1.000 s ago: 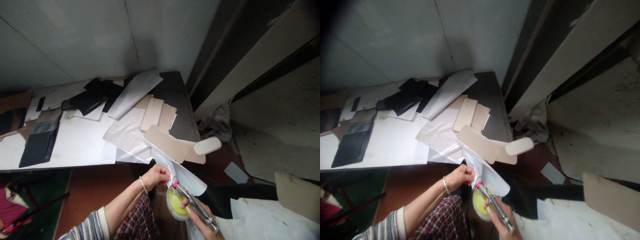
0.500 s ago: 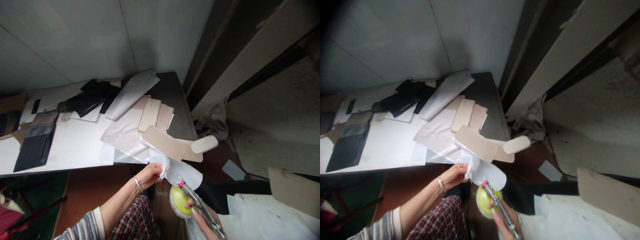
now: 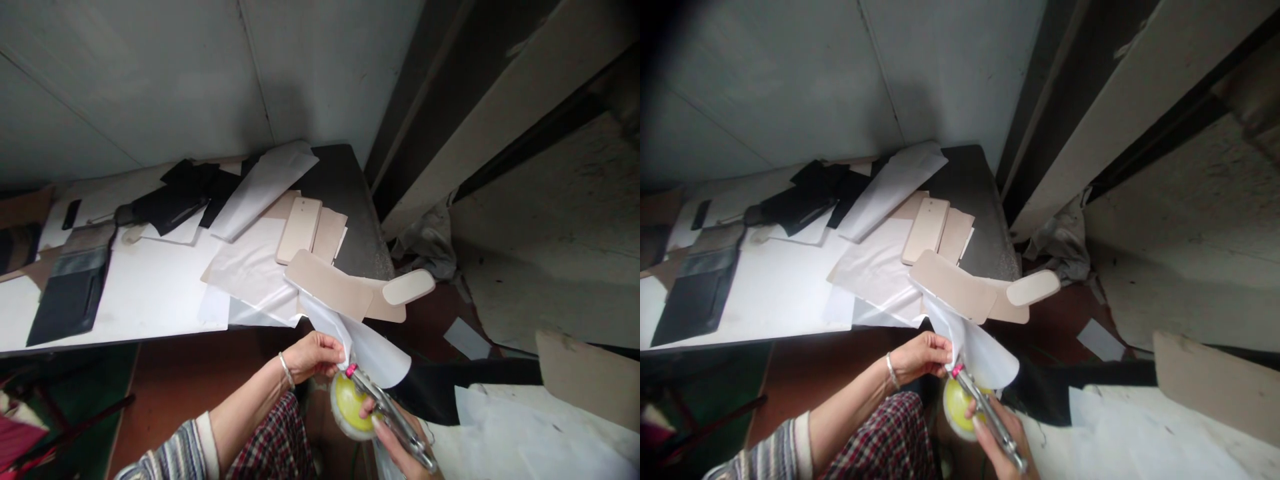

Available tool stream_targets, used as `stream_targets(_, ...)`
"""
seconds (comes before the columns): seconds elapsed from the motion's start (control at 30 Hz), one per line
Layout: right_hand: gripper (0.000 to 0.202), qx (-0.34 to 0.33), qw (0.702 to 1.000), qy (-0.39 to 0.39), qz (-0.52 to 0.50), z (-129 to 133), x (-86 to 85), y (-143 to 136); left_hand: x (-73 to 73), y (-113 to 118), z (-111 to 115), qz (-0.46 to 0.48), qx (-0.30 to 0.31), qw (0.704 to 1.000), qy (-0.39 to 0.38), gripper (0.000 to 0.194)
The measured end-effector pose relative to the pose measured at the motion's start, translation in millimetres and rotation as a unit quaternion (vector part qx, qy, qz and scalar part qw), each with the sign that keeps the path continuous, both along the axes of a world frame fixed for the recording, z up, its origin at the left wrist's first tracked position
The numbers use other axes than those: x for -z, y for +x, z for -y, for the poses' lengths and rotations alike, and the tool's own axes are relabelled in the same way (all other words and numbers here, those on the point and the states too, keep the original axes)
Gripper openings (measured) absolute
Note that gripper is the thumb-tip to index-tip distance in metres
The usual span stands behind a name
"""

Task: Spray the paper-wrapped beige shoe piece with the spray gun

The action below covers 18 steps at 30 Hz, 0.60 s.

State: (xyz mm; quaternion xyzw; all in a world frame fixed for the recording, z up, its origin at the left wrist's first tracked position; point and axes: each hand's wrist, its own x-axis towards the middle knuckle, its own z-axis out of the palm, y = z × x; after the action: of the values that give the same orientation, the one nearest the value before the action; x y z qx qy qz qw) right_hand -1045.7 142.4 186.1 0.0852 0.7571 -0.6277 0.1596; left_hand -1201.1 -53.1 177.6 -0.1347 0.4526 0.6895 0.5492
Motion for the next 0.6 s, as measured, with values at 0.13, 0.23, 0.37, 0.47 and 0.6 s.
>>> stream_targets(0.13,0.029,0.001,1.0,-0.006,0.027,0.2,-7.4,-5.2,-1.0,-2.6,1.8,0.008,0.016,1.0,-0.003,0.03)
stream_targets(0.23,0.031,0.011,0.999,-0.008,0.037,1.3,-12.0,-6.9,-3.0,-3.8,1.1,0.014,0.016,1.0,0.002,0.03)
stream_targets(0.37,0.031,0.066,0.997,-0.015,0.047,4.9,-8.6,-3.7,-5.6,-5.1,-0.8,0.009,0.01,1.0,0.006,0.033)
stream_targets(0.47,0.031,0.093,0.993,-0.041,0.065,7.5,-4.1,-1.2,-7.5,-4.7,-3.1,0.0,-0.006,1.0,0.005,0.036)
stream_targets(0.6,0.032,0.115,0.988,-0.062,0.082,8.8,-4.6,-3.5,-11.5,-3.4,-6.7,-0.029,-0.037,0.999,-0.002,0.038)
